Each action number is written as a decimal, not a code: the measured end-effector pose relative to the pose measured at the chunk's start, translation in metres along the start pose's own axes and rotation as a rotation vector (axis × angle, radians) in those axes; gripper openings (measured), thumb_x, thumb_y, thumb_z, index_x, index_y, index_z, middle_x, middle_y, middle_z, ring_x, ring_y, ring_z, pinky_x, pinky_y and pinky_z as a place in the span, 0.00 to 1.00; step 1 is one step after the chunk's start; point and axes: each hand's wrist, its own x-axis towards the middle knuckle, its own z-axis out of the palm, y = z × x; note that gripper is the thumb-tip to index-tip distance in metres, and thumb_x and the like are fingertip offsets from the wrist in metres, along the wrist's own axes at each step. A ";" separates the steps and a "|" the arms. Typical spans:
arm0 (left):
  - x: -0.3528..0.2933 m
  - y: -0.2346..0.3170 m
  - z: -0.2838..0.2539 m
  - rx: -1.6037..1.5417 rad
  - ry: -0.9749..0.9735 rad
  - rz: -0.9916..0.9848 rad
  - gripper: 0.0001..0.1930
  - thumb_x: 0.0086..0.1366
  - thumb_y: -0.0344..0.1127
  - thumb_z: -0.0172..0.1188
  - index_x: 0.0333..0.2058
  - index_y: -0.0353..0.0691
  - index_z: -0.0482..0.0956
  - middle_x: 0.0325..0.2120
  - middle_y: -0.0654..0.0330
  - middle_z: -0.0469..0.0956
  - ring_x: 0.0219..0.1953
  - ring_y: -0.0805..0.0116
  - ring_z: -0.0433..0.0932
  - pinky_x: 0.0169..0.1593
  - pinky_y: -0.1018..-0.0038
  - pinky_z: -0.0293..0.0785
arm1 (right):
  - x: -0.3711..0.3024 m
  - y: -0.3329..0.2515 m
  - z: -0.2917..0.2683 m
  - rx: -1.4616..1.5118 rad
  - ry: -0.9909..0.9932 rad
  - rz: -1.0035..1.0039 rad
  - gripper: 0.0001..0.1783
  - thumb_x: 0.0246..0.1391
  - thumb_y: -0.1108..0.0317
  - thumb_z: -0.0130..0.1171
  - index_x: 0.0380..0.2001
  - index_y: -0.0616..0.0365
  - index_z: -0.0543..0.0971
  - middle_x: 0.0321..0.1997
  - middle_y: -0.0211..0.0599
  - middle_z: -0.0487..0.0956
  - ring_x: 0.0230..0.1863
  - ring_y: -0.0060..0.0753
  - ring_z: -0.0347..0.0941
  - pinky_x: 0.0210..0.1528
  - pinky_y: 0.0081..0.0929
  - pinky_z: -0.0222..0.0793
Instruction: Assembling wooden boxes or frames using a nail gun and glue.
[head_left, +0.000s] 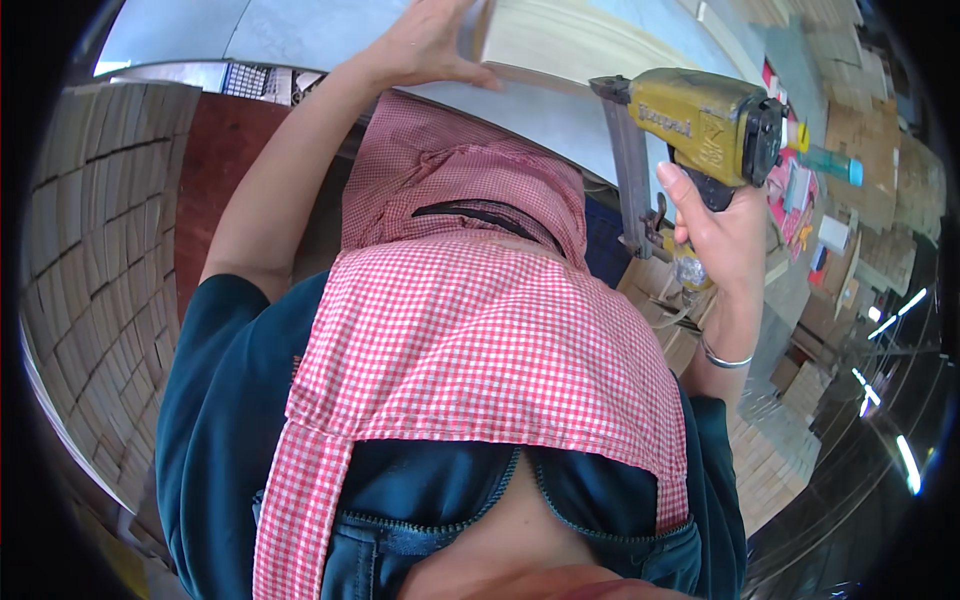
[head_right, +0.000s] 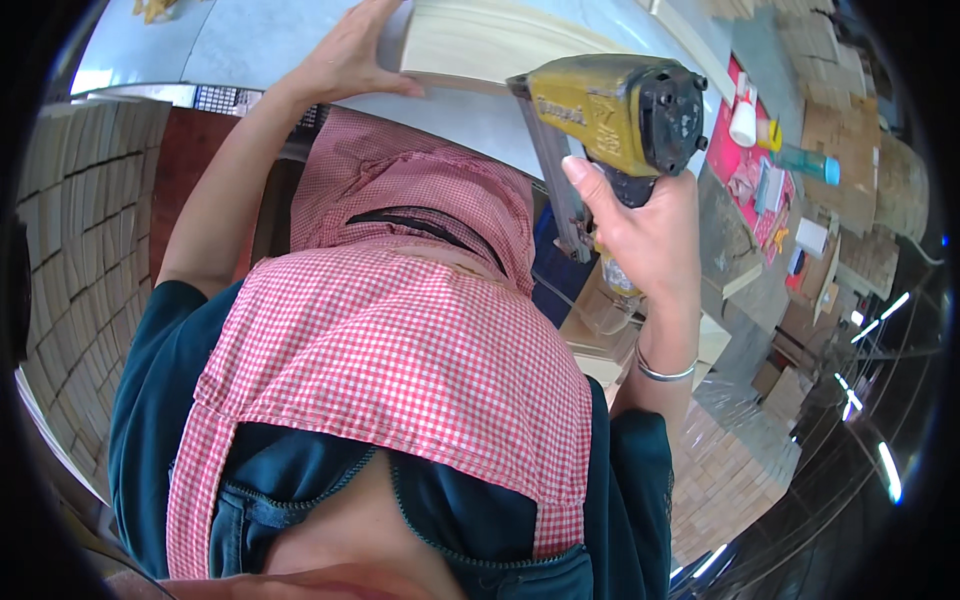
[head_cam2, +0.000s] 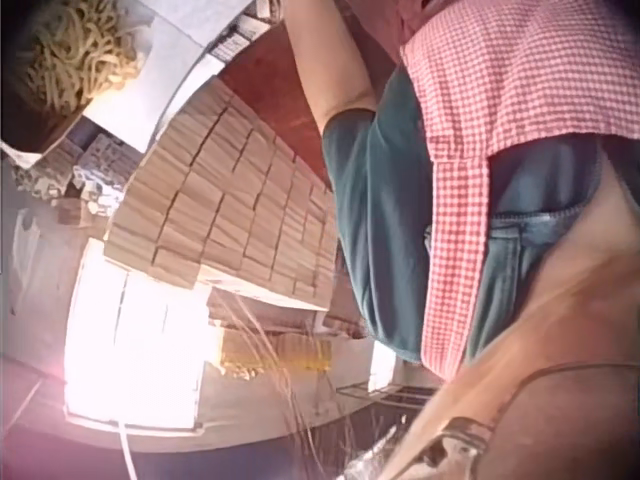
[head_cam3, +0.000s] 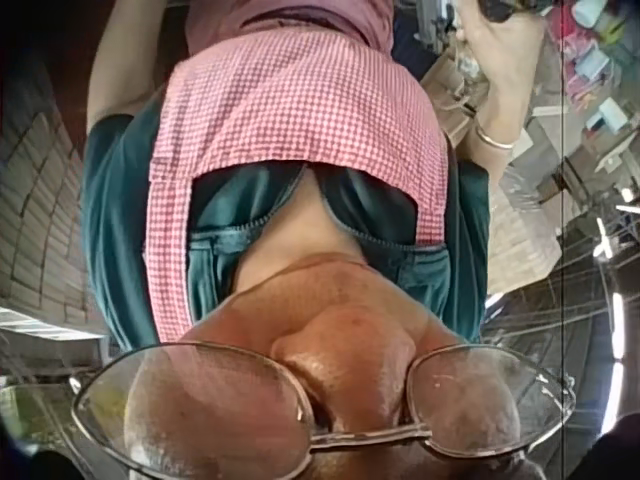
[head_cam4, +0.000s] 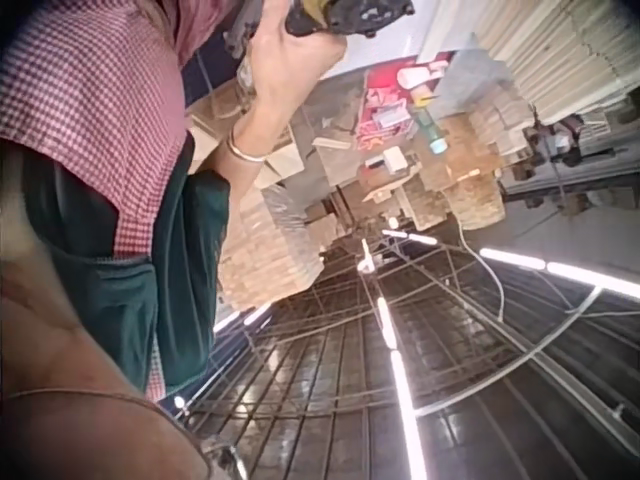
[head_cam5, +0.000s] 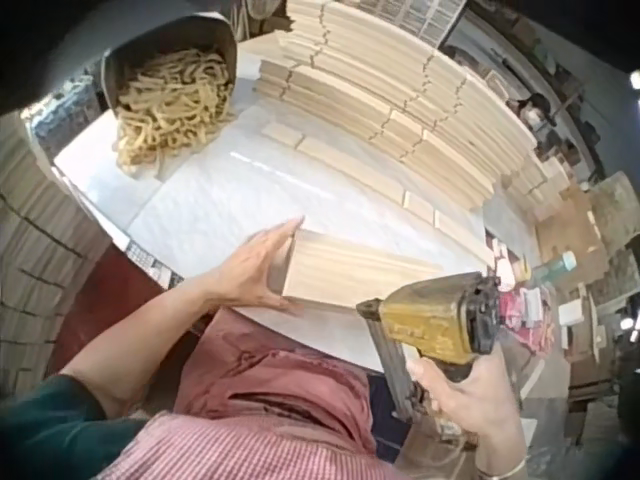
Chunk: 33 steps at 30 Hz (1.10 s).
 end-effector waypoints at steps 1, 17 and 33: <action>0.001 0.001 0.001 -0.027 -0.024 -0.061 0.68 0.41 0.56 0.81 0.72 0.32 0.46 0.66 0.38 0.59 0.68 0.46 0.61 0.71 0.58 0.55 | 0.001 -0.003 0.005 -0.019 -0.020 -0.036 0.12 0.55 0.67 0.69 0.36 0.66 0.84 0.24 0.33 0.83 0.18 0.25 0.74 0.22 0.21 0.70; 0.001 0.005 0.020 0.087 0.197 0.042 0.68 0.42 0.58 0.79 0.71 0.29 0.46 0.56 0.40 0.69 0.57 0.46 0.71 0.66 0.59 0.60 | 0.029 -0.026 0.039 -0.043 -0.162 -0.151 0.15 0.55 0.67 0.70 0.40 0.68 0.83 0.36 0.42 0.87 0.32 0.35 0.84 0.31 0.26 0.76; 0.002 0.003 0.024 0.082 0.354 0.191 0.68 0.40 0.56 0.80 0.71 0.29 0.46 0.61 0.39 0.65 0.62 0.46 0.68 0.69 0.58 0.58 | 0.052 -0.048 0.030 -0.167 -0.168 -0.195 0.15 0.54 0.67 0.70 0.40 0.68 0.83 0.34 0.42 0.87 0.29 0.34 0.82 0.30 0.26 0.75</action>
